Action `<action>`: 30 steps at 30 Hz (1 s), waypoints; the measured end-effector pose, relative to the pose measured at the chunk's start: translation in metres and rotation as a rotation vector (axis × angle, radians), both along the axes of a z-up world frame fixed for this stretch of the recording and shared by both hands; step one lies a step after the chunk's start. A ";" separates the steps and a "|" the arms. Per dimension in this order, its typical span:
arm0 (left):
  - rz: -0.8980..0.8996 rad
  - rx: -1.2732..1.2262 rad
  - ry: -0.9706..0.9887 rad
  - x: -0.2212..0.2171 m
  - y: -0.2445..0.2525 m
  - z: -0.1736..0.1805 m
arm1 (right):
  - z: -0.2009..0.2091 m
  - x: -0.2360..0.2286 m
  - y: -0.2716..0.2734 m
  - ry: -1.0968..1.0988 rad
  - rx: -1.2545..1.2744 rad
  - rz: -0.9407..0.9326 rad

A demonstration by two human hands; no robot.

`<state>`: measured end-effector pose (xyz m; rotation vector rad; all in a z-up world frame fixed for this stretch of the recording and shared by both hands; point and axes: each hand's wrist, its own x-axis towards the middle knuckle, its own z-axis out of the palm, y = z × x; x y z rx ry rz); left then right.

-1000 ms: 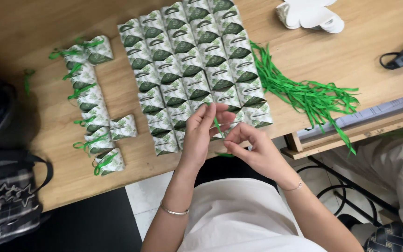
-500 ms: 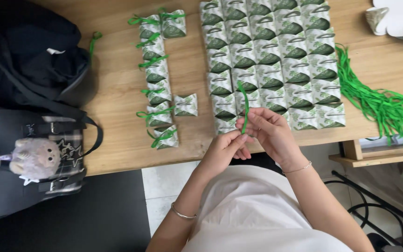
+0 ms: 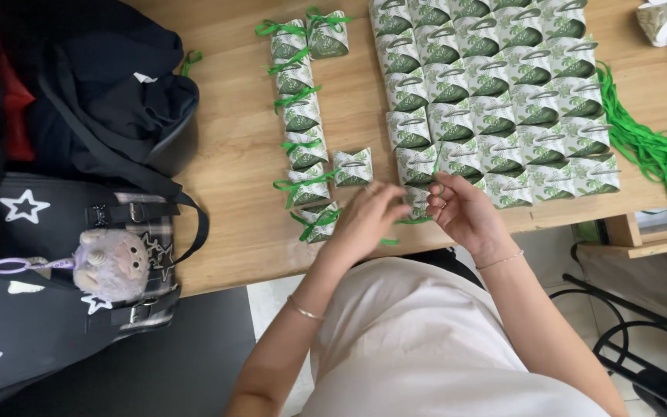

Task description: Tying green ribbons around small patterned gift boxes and arranging them on a table in a workshop setting.

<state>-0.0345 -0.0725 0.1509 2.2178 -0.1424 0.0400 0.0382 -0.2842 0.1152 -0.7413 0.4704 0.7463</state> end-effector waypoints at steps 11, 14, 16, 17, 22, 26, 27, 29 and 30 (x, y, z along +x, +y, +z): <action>0.110 0.518 0.017 0.056 0.044 -0.095 | -0.075 -0.001 0.069 -0.029 -0.429 0.023; 0.138 0.348 0.052 0.041 0.033 -0.097 | -0.094 -0.003 0.084 -0.212 -0.627 0.104; 0.164 0.224 0.053 0.034 0.030 -0.110 | -0.104 -0.004 0.088 -0.359 -0.728 0.161; 0.203 0.056 0.074 0.030 0.030 -0.121 | -0.104 -0.006 0.088 -0.384 -0.724 0.194; 0.283 -0.528 0.294 0.019 0.037 -0.173 | -0.103 -0.011 0.081 -0.442 -0.675 0.307; 0.290 -0.716 0.394 0.019 0.039 -0.172 | -0.100 -0.005 0.079 -0.478 -0.617 0.383; 0.296 -0.678 0.374 0.019 0.037 -0.171 | -0.099 -0.001 0.077 -0.498 -0.605 0.428; 0.298 -0.550 0.329 0.020 0.033 -0.145 | -0.096 -0.001 0.076 -0.492 -0.581 0.455; 0.300 -0.421 0.285 0.019 0.031 -0.133 | -0.095 -0.002 0.075 -0.485 -0.555 0.483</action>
